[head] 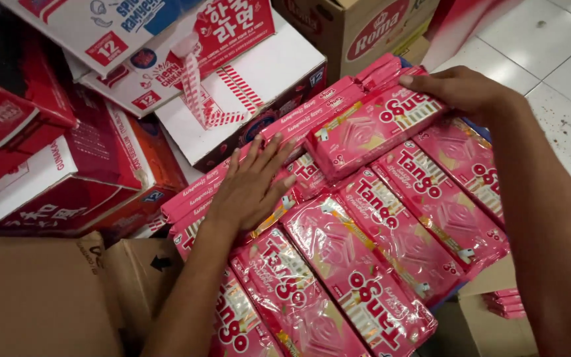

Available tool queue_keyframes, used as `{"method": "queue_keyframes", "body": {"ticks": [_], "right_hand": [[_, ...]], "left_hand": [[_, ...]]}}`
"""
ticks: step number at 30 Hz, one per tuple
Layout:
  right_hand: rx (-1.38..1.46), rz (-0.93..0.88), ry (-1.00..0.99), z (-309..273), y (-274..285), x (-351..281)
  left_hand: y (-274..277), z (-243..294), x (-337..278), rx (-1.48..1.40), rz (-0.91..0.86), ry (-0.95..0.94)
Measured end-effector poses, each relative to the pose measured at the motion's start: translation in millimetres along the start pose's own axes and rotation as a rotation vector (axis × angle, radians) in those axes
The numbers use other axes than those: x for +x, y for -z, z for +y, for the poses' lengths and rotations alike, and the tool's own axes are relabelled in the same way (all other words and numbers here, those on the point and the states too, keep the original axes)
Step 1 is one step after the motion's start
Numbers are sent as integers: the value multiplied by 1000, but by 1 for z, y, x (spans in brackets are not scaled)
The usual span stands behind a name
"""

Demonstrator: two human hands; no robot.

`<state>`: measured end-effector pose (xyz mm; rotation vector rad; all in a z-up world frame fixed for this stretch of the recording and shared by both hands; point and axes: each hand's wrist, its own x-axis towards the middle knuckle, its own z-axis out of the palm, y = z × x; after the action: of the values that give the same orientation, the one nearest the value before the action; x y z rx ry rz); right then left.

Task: Packing pink snack packs from a blue plastic crate into a cardboard box and arranging them neatly.

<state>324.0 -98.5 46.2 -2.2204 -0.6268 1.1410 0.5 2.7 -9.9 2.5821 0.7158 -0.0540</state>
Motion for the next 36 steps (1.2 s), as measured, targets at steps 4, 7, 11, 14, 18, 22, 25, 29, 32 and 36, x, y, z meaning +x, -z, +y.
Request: {"method": "queue_keyframes", "body": {"ticks": [4, 7, 11, 14, 18, 22, 25, 29, 32, 36], "right_hand": [[-227, 44, 132, -2, -21, 15], [-223, 53, 258, 16, -29, 49], [-340, 49, 308, 8, -44, 23], [-306, 69, 320, 27, -45, 44], [-408, 95, 291, 22, -57, 14], [-461, 98, 351, 19, -60, -3], [-432, 182, 471, 23, -70, -15], [-629, 372, 572, 34, -93, -8], [-674, 544, 610, 41, -108, -5], [-699, 549, 533, 41, -109, -23]], "left_hand": [[2, 1, -4, 12, -9, 11], [3, 1, -3, 10, -43, 33], [2, -2, -2, -31, -54, 44], [6, 2, -4, -80, -43, 51], [7, 5, -6, -71, -49, 52], [5, 6, -5, -71, -38, 54], [5, 7, -3, -52, -38, 40], [5, 8, -3, -41, -31, 56], [4, 10, -3, -1, -37, 62], [4, 15, -7, 39, -47, 61]]}}
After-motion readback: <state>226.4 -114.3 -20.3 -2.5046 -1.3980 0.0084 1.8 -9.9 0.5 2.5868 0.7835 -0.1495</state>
